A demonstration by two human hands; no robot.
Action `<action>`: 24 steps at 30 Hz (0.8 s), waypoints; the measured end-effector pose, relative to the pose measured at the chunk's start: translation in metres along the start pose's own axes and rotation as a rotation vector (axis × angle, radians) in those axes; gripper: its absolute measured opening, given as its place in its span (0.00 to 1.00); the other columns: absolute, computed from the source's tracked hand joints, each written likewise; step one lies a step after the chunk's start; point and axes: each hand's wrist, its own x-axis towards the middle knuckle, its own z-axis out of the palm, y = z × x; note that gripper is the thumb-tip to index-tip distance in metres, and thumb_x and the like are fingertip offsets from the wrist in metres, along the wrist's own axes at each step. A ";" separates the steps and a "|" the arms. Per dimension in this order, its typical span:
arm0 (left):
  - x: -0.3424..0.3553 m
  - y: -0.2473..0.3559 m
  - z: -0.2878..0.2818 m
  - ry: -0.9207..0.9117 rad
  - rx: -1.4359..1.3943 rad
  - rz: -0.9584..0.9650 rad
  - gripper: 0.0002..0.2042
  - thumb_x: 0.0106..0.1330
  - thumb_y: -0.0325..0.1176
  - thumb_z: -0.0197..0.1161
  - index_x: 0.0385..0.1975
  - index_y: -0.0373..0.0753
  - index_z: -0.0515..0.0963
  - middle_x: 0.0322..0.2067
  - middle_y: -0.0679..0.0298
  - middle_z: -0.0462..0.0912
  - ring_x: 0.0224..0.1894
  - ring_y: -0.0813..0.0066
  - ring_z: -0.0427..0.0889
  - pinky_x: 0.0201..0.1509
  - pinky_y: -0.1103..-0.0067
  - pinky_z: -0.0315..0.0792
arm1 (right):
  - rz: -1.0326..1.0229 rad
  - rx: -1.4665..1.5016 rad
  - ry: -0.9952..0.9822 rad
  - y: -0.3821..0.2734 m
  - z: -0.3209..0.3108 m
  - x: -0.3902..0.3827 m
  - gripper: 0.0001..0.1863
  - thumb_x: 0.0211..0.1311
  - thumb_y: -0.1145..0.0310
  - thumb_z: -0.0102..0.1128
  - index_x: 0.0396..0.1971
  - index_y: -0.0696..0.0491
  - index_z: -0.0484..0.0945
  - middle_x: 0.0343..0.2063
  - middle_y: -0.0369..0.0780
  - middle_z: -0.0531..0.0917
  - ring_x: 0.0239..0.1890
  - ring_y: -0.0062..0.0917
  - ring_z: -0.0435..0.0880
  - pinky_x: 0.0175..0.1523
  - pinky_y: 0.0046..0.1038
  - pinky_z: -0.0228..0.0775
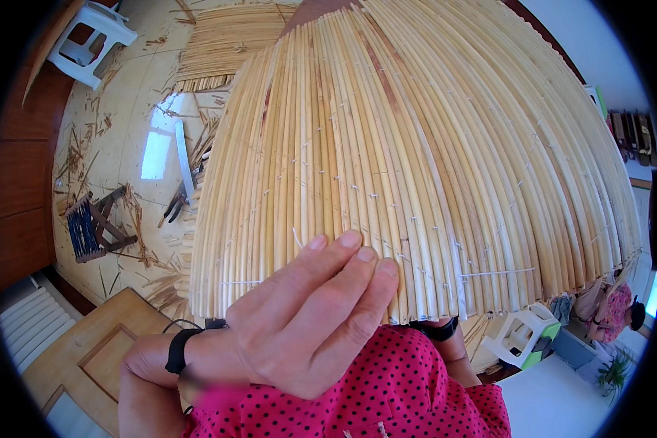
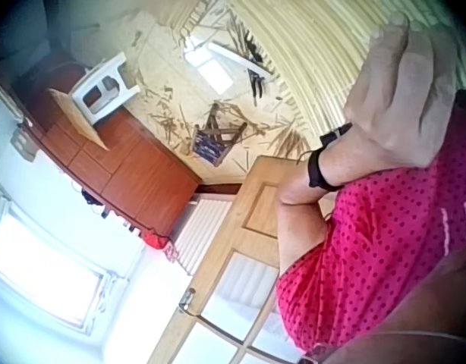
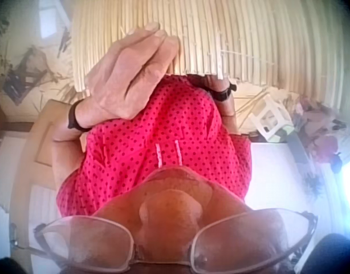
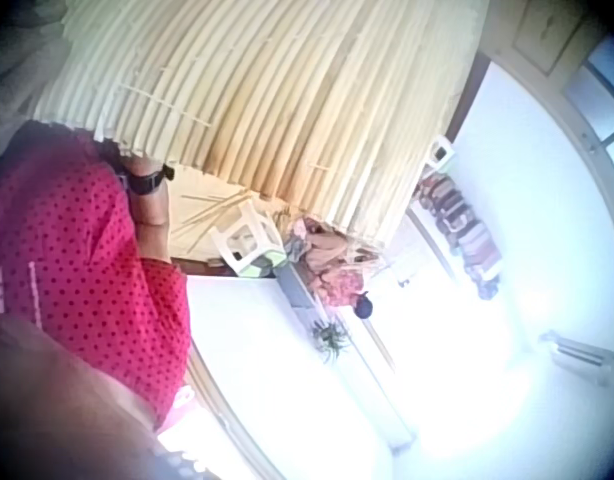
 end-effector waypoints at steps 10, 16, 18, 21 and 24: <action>0.000 0.005 -0.001 -0.037 0.037 -0.004 0.10 0.56 0.22 0.70 0.38 0.29 0.85 0.36 0.54 0.85 0.39 0.58 0.89 0.44 0.72 0.87 | 0.057 0.093 0.008 0.006 -0.005 -0.024 0.16 0.72 0.62 0.55 0.51 0.56 0.81 0.44 0.43 0.85 0.47 0.35 0.83 0.52 0.35 0.73; -0.001 0.009 0.004 -0.086 0.112 0.063 0.12 0.56 0.24 0.68 0.40 0.30 0.84 0.38 0.54 0.84 0.41 0.60 0.88 0.44 0.73 0.86 | 0.198 0.546 0.076 0.016 0.010 -0.035 0.16 0.71 0.62 0.55 0.51 0.56 0.81 0.44 0.43 0.85 0.47 0.36 0.83 0.53 0.35 0.73; -0.002 0.005 0.013 -0.104 0.099 0.085 0.12 0.56 0.25 0.67 0.40 0.30 0.84 0.39 0.54 0.83 0.42 0.59 0.87 0.45 0.72 0.85 | 0.198 0.558 0.071 0.015 0.010 -0.028 0.16 0.71 0.62 0.55 0.51 0.56 0.81 0.44 0.43 0.85 0.47 0.36 0.83 0.53 0.35 0.73; -0.007 -0.001 0.028 -0.140 0.132 0.131 0.12 0.57 0.25 0.66 0.41 0.31 0.84 0.39 0.55 0.83 0.44 0.59 0.86 0.47 0.70 0.84 | -0.026 -0.345 -0.124 -0.002 -0.019 -0.018 0.14 0.67 0.65 0.57 0.48 0.53 0.82 0.40 0.48 0.84 0.46 0.43 0.82 0.49 0.35 0.75; -0.021 -0.007 0.035 -0.169 0.201 0.181 0.12 0.59 0.27 0.64 0.42 0.31 0.83 0.40 0.56 0.83 0.48 0.58 0.85 0.53 0.67 0.81 | 0.120 -0.744 -0.258 -0.022 -0.016 -0.006 0.12 0.66 0.66 0.57 0.45 0.53 0.81 0.37 0.44 0.84 0.41 0.41 0.84 0.40 0.38 0.76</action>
